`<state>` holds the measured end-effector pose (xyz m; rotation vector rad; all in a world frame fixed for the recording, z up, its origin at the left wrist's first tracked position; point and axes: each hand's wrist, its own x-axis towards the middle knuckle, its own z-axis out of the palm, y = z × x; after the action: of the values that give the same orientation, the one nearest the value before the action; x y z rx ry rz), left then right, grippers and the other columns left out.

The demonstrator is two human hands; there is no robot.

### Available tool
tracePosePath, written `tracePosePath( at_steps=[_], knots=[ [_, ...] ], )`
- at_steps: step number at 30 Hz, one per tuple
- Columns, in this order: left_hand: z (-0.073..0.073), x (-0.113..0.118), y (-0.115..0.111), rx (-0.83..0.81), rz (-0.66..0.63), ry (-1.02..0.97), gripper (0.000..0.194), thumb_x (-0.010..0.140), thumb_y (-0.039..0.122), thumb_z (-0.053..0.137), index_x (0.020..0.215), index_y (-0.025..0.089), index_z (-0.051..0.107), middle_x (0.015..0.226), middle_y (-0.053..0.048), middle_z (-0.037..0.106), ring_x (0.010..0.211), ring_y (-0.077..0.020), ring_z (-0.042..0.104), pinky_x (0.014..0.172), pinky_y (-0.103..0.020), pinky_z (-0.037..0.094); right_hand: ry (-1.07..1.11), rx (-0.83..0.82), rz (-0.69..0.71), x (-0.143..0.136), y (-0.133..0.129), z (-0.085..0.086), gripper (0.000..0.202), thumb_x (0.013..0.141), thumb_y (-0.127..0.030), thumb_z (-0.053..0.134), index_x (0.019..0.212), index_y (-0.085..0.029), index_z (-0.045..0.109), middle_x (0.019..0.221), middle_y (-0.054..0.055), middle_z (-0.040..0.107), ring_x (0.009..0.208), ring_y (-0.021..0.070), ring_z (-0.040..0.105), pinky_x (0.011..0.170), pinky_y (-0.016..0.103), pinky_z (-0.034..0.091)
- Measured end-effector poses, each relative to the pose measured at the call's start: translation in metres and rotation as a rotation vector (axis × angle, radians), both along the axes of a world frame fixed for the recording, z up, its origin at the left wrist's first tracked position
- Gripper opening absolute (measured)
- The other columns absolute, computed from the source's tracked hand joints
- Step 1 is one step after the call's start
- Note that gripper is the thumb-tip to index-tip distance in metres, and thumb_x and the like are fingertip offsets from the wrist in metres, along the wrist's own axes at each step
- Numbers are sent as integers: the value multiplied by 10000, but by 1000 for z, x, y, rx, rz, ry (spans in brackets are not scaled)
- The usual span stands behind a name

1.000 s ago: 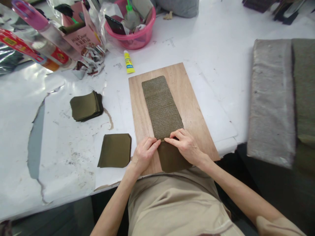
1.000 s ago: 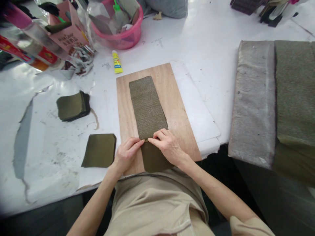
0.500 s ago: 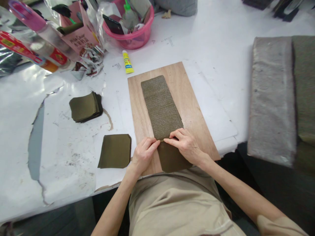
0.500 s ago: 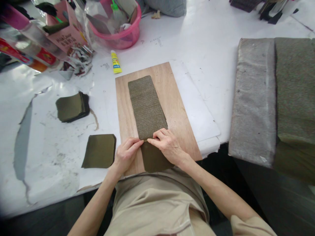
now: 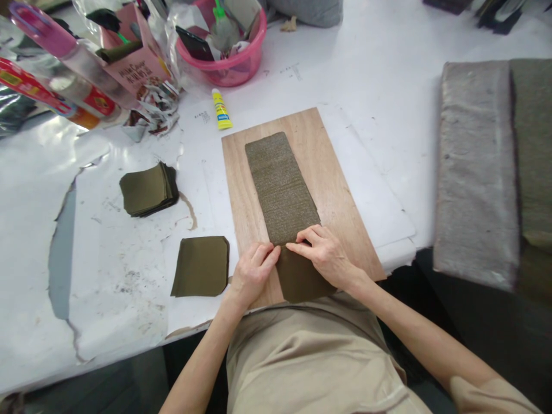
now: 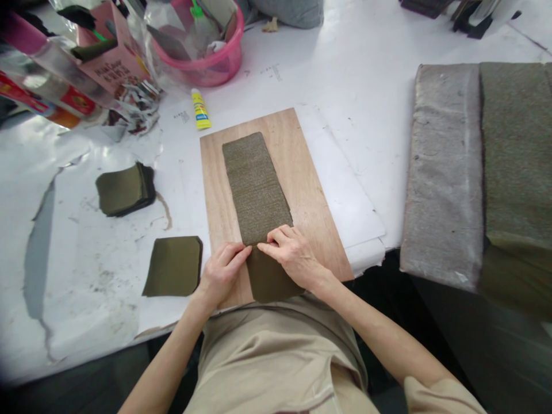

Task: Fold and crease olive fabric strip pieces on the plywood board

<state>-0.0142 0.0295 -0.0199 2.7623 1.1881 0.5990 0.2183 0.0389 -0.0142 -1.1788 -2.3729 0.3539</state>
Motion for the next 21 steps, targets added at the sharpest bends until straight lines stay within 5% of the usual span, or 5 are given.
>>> tracePosePath(
  at_steps=[14,21],
  knots=[
    [7,-15,-9,-45,42,31,328,958,120,442,1261,171,556,1127,-143,617,1061,-258,573,891,-411,533,-23,54,-28,-3,0,-1,230,962,-196,524,1102,-261,695,942,46,623,935,180,510,852,344,380],
    [6,15,-12,-27,43,23,424,947,99,464,1369,136,461,1100,-150,607,1033,-262,576,886,-415,536,-7,58,-33,-4,1,-1,226,975,-213,502,1080,-256,698,942,43,631,944,175,518,868,343,382]
  ],
)
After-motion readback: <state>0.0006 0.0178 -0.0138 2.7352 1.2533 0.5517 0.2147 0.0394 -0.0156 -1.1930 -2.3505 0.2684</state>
